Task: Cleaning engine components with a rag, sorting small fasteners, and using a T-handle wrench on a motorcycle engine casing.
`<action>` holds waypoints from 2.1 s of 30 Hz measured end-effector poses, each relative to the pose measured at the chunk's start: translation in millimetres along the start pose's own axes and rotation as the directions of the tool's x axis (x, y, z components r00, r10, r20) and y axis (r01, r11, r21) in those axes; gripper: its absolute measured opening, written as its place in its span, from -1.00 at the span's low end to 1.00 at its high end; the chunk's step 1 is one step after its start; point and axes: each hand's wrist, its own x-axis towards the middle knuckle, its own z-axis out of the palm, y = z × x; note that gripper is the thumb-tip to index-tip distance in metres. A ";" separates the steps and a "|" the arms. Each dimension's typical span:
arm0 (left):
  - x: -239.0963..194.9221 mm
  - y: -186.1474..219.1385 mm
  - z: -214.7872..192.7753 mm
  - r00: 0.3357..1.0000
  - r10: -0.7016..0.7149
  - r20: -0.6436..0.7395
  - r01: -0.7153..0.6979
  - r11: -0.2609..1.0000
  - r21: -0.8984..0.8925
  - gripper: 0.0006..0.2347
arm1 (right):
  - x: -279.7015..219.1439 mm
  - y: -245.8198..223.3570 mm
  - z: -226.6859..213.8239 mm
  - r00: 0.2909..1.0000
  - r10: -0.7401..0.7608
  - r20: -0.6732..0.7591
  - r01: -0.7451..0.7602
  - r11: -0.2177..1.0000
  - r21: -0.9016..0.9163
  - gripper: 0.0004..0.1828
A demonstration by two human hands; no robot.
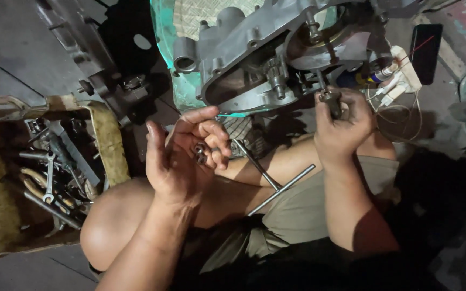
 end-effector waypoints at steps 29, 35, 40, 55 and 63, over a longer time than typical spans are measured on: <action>3.5 35.1 -1.4 0.980 0.175 -0.089 -0.181 0.982 -0.055 -0.22 | 9.1 -28.3 0.0 0.992 -0.118 -0.033 0.109 0.972 -0.207 -0.89; 0.2 55.5 4.6 0.952 0.282 0.119 -0.274 0.959 -0.075 -0.39 | 6.5 -29.4 -11.5 0.985 -0.021 0.171 0.056 0.978 -0.202 -0.77; 1.3 71.4 7.2 0.923 0.342 -0.177 -0.330 0.940 0.091 -0.51 | -8.6 -27.8 -19.4 0.967 0.185 0.176 -0.213 0.964 0.159 -0.88; -1.7 -19.9 14.3 0.996 -0.063 0.065 -0.034 0.410 0.912 -0.90 | -45.5 -78.8 -1.5 0.900 0.107 0.422 -0.259 0.910 0.323 -0.92; 0.1 -22.9 14.8 0.994 -0.064 0.092 -0.061 0.382 0.922 -0.89 | -34.5 -84.1 -4.1 0.877 0.106 0.468 -0.253 0.931 0.265 -0.93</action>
